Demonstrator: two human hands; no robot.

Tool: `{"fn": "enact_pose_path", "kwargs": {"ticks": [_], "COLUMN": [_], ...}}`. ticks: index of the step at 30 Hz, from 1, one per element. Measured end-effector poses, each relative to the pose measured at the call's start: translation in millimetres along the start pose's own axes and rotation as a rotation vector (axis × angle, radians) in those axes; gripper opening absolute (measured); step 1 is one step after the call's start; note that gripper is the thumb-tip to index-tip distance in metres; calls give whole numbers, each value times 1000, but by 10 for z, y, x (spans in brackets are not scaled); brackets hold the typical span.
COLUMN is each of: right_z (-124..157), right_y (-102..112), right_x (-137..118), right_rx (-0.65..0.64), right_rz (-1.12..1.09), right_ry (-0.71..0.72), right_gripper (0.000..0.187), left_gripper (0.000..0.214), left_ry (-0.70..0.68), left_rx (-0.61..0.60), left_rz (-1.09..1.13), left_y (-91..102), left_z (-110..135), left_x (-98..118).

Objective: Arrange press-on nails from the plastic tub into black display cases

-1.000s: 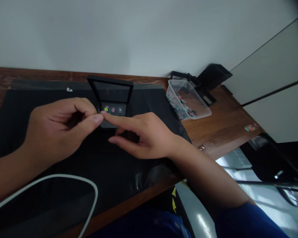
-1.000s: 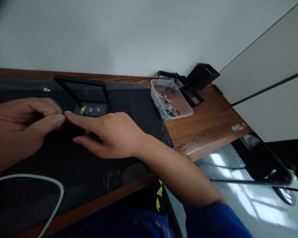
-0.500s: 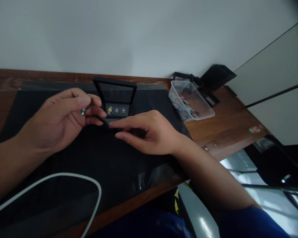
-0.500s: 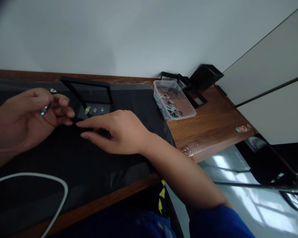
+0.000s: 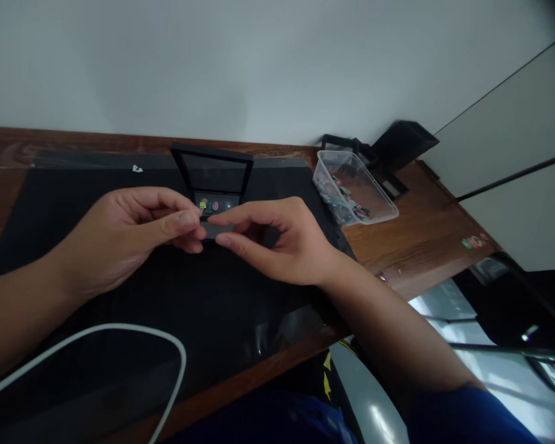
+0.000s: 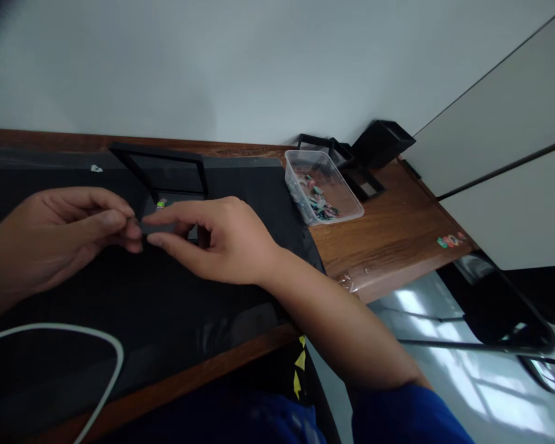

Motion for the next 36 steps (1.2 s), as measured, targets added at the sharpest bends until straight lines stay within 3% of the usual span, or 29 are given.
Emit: {"fn": "enact_pose_path", "kwargs": {"ticks": [9,18,23,30,36], "right_z": [-16,-40,-24,-26,-81], "right_y": [189,-16,-39,-47,-200], "right_x": [28,12,14,-31,-9], "right_rx": [292,137,145,252,167], "right_rz": [214,295,289,305,375], "right_ry": [-3,4,0,20,-25], "right_gripper": [33,34,34,32,37], "left_gripper": [38,39,37,35,35], "left_ry": [7,70,103,90,135], "left_rx": [34,-87,-125,-147,-184], "left_rz": [92,56,50,103,110], "left_y": [-4,-99,-144,-126,-130], "left_z": [11,48,55,34,4], "left_x": [-61,-52,-75,-59,-88]}}
Point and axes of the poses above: each hand's wrist, its own z-axis away from the middle knuckle, its own y-axis out of the back of the hand, x = y × z, the point moved 6 cm from there along -z, towards the middle knuckle, and after that the axes turned 1 degree about -x, right-handed, at the moved point
